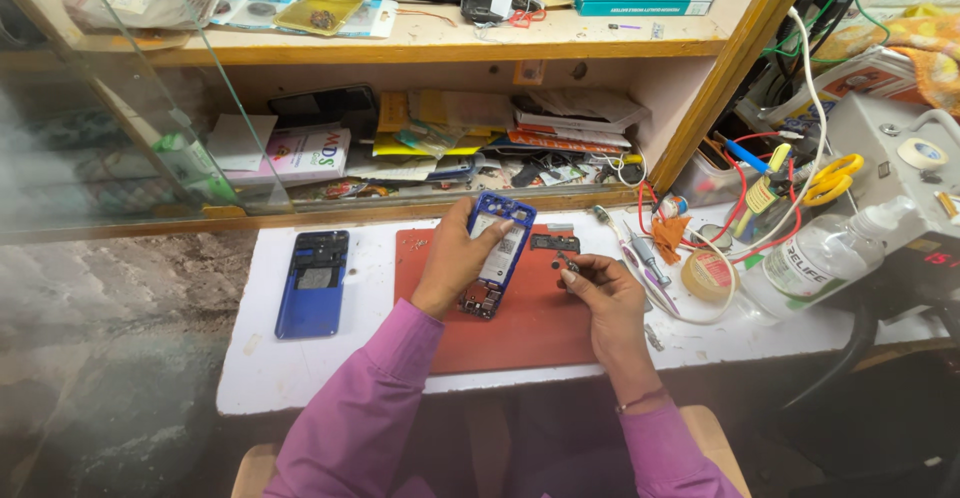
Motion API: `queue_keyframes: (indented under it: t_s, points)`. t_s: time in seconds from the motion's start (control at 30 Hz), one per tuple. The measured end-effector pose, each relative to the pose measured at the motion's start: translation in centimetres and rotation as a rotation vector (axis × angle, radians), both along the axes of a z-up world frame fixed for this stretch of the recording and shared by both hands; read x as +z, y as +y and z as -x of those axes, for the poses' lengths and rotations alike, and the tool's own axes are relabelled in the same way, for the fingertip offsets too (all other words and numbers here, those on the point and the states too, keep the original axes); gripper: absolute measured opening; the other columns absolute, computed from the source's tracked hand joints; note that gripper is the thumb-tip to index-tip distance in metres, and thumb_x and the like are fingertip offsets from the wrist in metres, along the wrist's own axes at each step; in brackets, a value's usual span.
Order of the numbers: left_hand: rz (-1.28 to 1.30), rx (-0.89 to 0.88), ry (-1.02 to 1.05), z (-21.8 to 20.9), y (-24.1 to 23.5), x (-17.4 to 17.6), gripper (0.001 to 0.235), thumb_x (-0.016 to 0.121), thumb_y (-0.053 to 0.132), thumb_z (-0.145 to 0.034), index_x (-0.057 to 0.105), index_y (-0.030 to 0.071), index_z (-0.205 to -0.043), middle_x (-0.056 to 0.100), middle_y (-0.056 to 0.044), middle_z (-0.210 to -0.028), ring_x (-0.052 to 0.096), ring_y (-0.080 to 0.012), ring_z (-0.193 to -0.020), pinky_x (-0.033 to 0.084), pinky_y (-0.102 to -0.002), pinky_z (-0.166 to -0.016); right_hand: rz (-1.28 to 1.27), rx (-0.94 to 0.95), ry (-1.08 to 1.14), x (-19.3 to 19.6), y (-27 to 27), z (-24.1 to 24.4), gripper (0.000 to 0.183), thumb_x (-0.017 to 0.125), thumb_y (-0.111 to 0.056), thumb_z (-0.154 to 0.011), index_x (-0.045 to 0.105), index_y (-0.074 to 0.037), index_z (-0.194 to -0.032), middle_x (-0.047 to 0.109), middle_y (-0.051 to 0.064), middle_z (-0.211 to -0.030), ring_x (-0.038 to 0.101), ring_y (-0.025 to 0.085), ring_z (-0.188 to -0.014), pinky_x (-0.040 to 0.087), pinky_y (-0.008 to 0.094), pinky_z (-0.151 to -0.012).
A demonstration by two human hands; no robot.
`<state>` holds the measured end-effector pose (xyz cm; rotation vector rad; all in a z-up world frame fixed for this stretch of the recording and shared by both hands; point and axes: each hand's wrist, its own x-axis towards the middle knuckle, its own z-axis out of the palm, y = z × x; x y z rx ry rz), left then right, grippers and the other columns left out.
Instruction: The person uses a hot air gun to heat a small component, then cleans a mobile phone motherboard with a brush and liquid. They attach a ribbon cable to the board, apply more liquid, and use the hot air gun again to heat the board. Finally, they wipe the board with a cloth.
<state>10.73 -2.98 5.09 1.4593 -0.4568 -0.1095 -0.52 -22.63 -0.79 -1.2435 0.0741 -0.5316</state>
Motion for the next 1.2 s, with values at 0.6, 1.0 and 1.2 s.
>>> queue_keyframes:
  t_s: [0.6,1.0,1.2]
  points:
    - [0.293,-0.101,0.061,-2.3,1.6,-2.1,0.025,0.067,0.013,-0.099,0.054,0.004,-0.118,0.069,-0.004,-0.103,0.068,-0.0070,-0.088,0.061,-0.025,-0.075,0.179,0.087,0.110,0.3,0.5,-0.8,0.028,0.073,0.001,-0.088,0.068,-0.002,-0.116,0.069,0.003,-0.102,0.064,0.010,-0.096,0.052,0.027,-0.089]
    - [0.346,-0.117,0.104,-2.8,1.4,-1.9,0.026,0.065,0.009,-0.099,0.053,0.004,-0.121,0.068,-0.005,-0.103,0.067,-0.0067,-0.086,0.061,-0.025,-0.073,0.058,0.145,0.046,-0.5,-0.2,-1.4,0.020,0.068,0.003,-0.091,0.068,0.003,-0.111,0.074,0.011,-0.104,0.072,0.021,-0.099,0.057,0.035,-0.095]
    - [0.352,-0.083,0.101,-2.7,2.1,-2.1,0.028,0.066,0.005,-0.098,0.052,0.004,-0.122,0.068,-0.006,-0.103,0.066,-0.0074,-0.088,0.060,-0.025,-0.074,0.143,0.108,0.110,-0.5,0.2,-1.0,0.015,0.068,0.003,-0.092,0.067,0.003,-0.107,0.076,0.014,-0.103,0.072,0.021,-0.093,0.058,0.036,-0.090]
